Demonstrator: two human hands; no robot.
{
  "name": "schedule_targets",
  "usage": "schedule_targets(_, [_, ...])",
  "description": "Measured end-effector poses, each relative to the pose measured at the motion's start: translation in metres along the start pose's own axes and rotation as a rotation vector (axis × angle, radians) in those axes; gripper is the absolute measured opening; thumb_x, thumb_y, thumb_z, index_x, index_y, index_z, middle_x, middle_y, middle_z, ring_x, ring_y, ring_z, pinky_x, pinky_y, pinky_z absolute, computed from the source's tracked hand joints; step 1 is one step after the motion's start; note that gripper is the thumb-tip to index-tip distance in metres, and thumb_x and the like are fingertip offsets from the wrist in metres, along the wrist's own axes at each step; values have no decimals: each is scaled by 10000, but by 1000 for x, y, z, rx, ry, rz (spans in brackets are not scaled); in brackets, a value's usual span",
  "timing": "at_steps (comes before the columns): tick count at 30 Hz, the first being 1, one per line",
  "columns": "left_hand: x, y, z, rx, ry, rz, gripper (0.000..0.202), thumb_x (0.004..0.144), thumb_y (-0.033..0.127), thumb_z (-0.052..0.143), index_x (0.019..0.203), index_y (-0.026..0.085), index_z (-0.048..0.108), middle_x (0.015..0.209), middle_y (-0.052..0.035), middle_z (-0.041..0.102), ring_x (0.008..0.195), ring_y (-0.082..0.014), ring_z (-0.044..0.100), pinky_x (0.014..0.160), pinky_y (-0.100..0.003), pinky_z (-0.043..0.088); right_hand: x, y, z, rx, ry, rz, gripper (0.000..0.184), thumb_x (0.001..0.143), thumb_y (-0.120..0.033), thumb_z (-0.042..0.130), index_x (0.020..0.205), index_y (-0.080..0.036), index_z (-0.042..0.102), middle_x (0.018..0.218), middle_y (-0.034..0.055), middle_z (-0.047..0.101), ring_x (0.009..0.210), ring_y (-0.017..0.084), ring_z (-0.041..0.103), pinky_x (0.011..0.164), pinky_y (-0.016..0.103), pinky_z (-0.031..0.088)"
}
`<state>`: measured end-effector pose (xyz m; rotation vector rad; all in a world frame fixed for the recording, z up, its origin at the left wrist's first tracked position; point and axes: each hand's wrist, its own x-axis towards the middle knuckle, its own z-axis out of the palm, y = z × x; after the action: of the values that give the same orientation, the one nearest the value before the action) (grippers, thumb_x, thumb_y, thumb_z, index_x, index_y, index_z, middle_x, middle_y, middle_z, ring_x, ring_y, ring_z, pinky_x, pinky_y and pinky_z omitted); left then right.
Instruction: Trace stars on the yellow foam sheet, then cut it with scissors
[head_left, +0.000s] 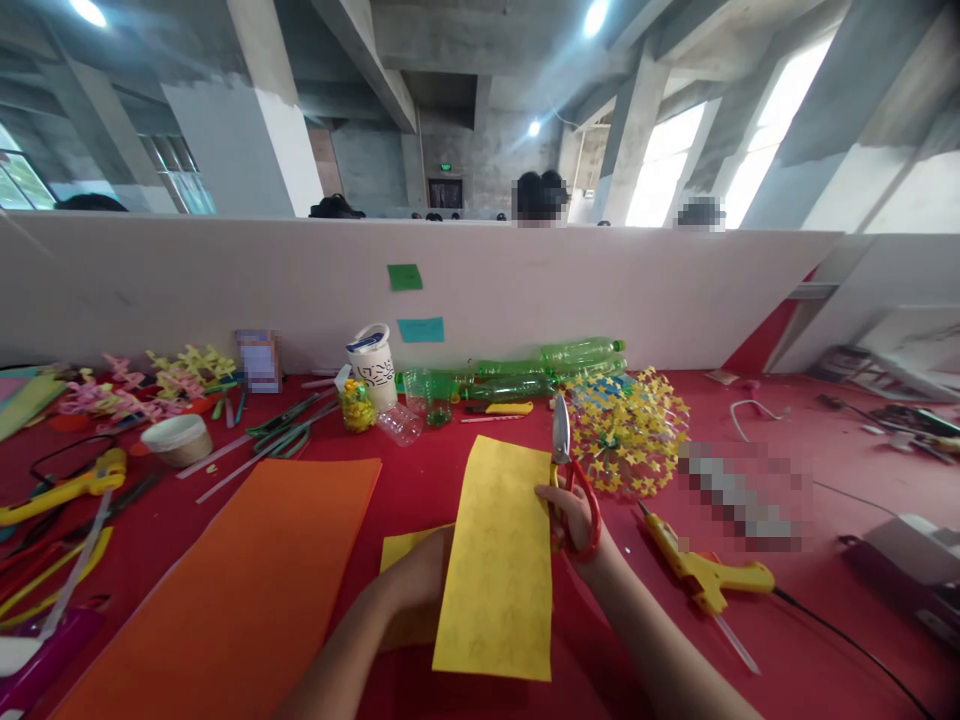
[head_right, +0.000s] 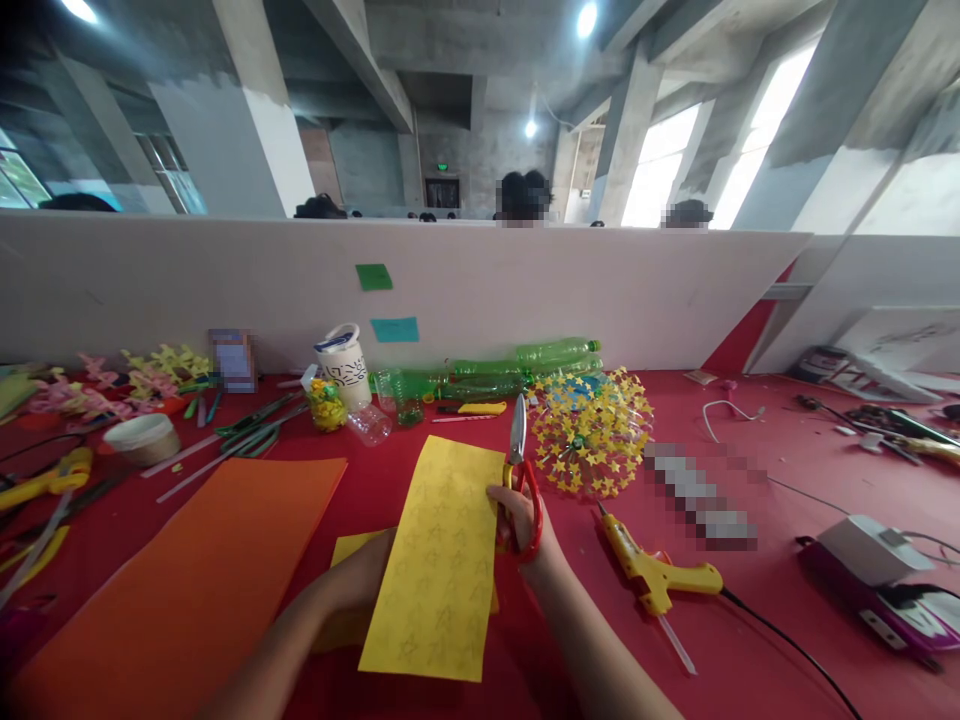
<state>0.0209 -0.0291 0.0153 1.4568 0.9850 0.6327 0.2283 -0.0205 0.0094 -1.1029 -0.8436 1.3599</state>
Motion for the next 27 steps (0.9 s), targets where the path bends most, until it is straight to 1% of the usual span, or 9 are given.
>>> schedule_targets(4, [-5,-4,-10,-175,-206,-65,397,765,533,503,881,192,671,766,-88,662,774,-297,606,615,-388,467,3,8,3,53,111,-4,248,672,-340,580,545,-176,445,306,-46,429,255,79,365,288,200,295])
schedule_targets(6, [-3,-3,-11,-217,-292,-35,499,589,453,724,1026,232,630,953,-89,644,915,-309,567,718,-406,460,4,10,6,86,177,-51,230,644,-343,621,616,-169,472,368,-13,520,295,103,437,313,210,344])
schedule_targets(8, [1,-1,-9,-251,-383,-3,776,433,350,830,1151,235,560,1080,-87,597,998,-301,533,822,-404,423,3,10,10,101,197,-88,239,627,-340,649,650,-171,482,415,5,564,339,123,489,362,231,400])
schedule_targets(9, [3,0,-7,-310,-405,19,761,522,406,789,1206,209,517,1105,-106,580,1018,-291,524,864,-412,390,2,9,12,101,195,-102,233,633,-338,650,646,-173,485,427,9,571,356,129,502,388,241,420])
schedule_targets(12, [11,-2,1,-319,-179,-25,484,823,540,465,1093,164,608,1007,-104,620,875,-214,573,889,-368,361,-3,8,18,44,165,-130,226,694,-338,607,584,-170,505,457,32,583,392,130,516,435,254,435])
schedule_targets(15, [17,-9,2,-261,81,-52,490,864,532,383,963,143,664,884,-88,648,782,-196,576,796,-312,417,-9,8,21,-26,101,-167,309,744,-371,563,522,-173,485,411,26,538,398,131,512,460,259,435])
schedule_targets(18, [21,-14,-6,-242,212,-15,464,848,512,426,864,123,680,810,-93,656,730,-200,578,721,-302,452,-9,8,19,22,132,-222,233,738,-375,588,668,-188,470,353,-56,447,328,111,448,415,245,404])
schedule_targets(22, [17,-11,-14,-264,216,45,387,843,453,482,769,130,683,802,-91,660,752,-211,582,725,-317,453,-4,9,12,84,159,-215,291,692,-335,644,779,-209,397,410,-105,426,289,82,405,357,214,360])
schedule_targets(27, [9,0,0,-177,16,78,403,876,464,427,829,150,676,770,-63,658,711,-185,573,710,-298,432,1,15,16,149,46,-217,314,684,-321,639,785,-212,362,418,-124,381,267,71,374,356,228,383])
